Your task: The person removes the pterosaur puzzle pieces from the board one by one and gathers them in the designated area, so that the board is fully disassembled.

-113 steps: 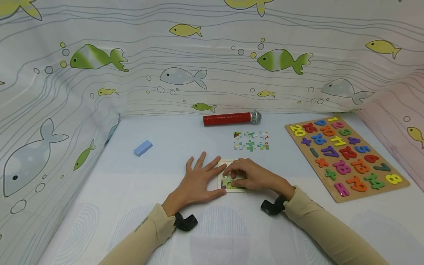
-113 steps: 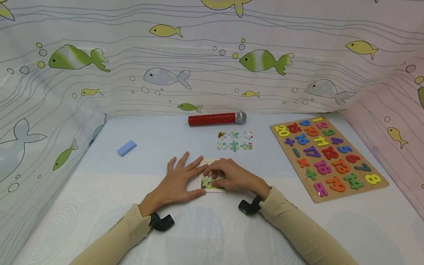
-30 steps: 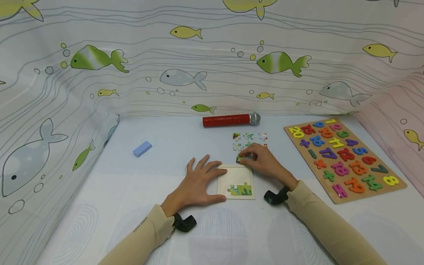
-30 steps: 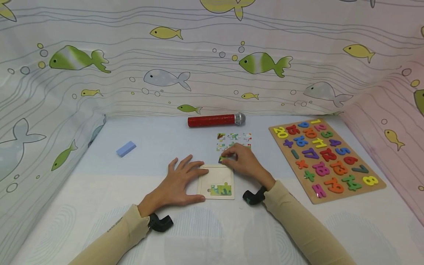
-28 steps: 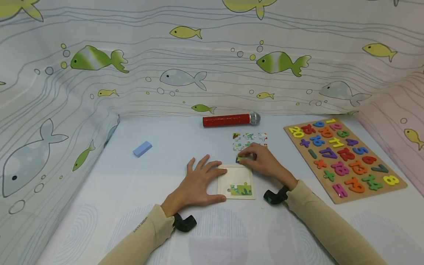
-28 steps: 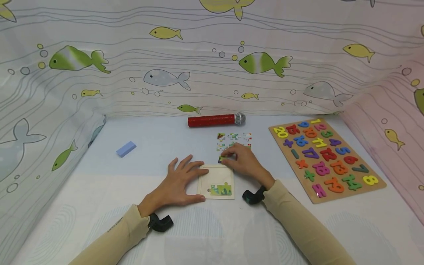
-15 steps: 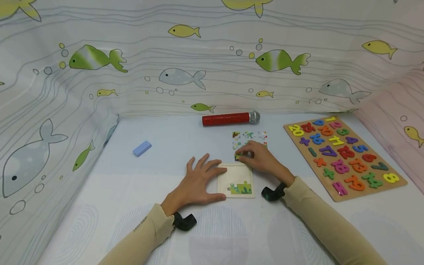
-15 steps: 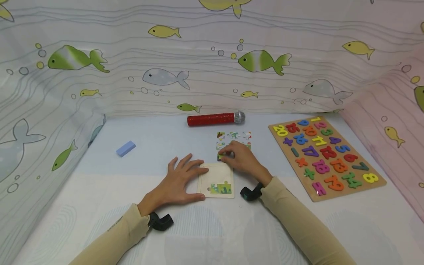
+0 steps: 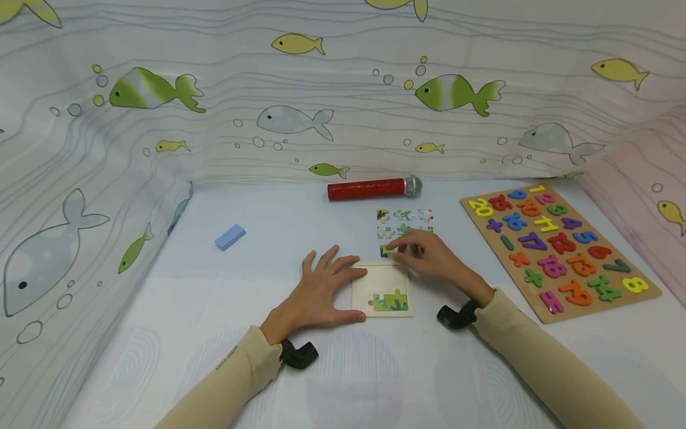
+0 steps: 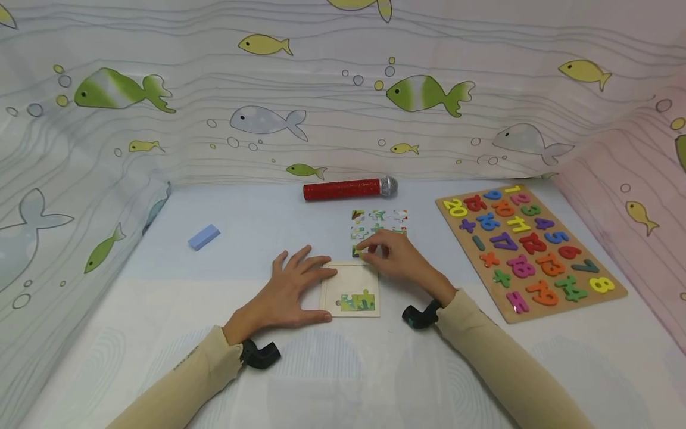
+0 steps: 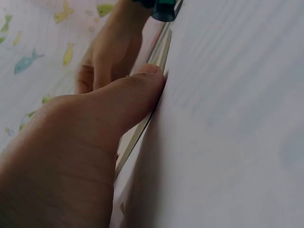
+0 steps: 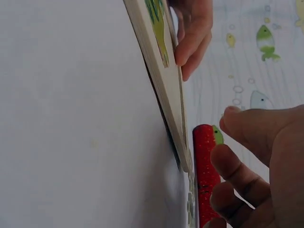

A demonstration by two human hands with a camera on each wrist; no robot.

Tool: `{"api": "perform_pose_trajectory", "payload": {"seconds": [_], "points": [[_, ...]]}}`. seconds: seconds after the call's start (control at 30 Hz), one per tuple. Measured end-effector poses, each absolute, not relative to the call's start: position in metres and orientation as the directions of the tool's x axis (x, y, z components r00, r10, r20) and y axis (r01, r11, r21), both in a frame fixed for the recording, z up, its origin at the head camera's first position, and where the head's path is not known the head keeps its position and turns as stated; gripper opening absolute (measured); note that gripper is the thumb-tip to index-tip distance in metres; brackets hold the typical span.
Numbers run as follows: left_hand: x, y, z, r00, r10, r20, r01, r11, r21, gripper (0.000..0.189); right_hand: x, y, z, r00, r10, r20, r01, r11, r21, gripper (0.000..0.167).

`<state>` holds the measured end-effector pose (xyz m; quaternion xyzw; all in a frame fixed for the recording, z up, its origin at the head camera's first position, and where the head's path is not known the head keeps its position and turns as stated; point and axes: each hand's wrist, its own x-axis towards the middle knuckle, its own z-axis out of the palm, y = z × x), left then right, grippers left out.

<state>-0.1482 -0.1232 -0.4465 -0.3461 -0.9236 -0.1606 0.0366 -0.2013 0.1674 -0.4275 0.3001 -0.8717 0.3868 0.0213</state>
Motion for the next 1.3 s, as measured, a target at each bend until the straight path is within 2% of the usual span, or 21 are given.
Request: {"api": "perform_pose_trajectory", "payload": {"seconds": [0.2, 0.47, 0.6, 1.0, 1.3], "points": [[-0.151, -0.125, -0.446, -0.748, 0.636, 0.188, 0.663, 0.705, 0.253, 0.083, -0.179, 0.168, -0.418, -0.730, -0.659, 0.181, -0.590, 0.474, -0.654, 0.024], [-0.150, -0.124, -0.448, -0.747, 0.640, 0.180, 0.664, 0.704, 0.253, 0.080, -0.162, 0.162, -0.416, -0.647, -0.760, 0.059, -0.633, 0.492, -0.597, 0.029], [-0.150, -0.123, -0.448, -0.748, 0.642, 0.170, 0.663, 0.705, 0.251, 0.079, -0.158, 0.162, -0.415, -0.644, -0.765, 0.014, -0.625, 0.516, -0.586, 0.030], [-0.149, -0.123, -0.447, -0.750, 0.638, 0.177, 0.661, 0.705, 0.258, 0.079, -0.158, 0.161, -0.416, -0.621, -0.783, 0.039, -0.662, 0.497, -0.561, 0.034], [-0.149, -0.123, -0.449, -0.750, 0.634, 0.190, 0.661, 0.706, 0.254, 0.078, -0.156, 0.157, -0.418, -0.599, -0.801, 0.012, -0.659, 0.484, -0.576, 0.043]]}}
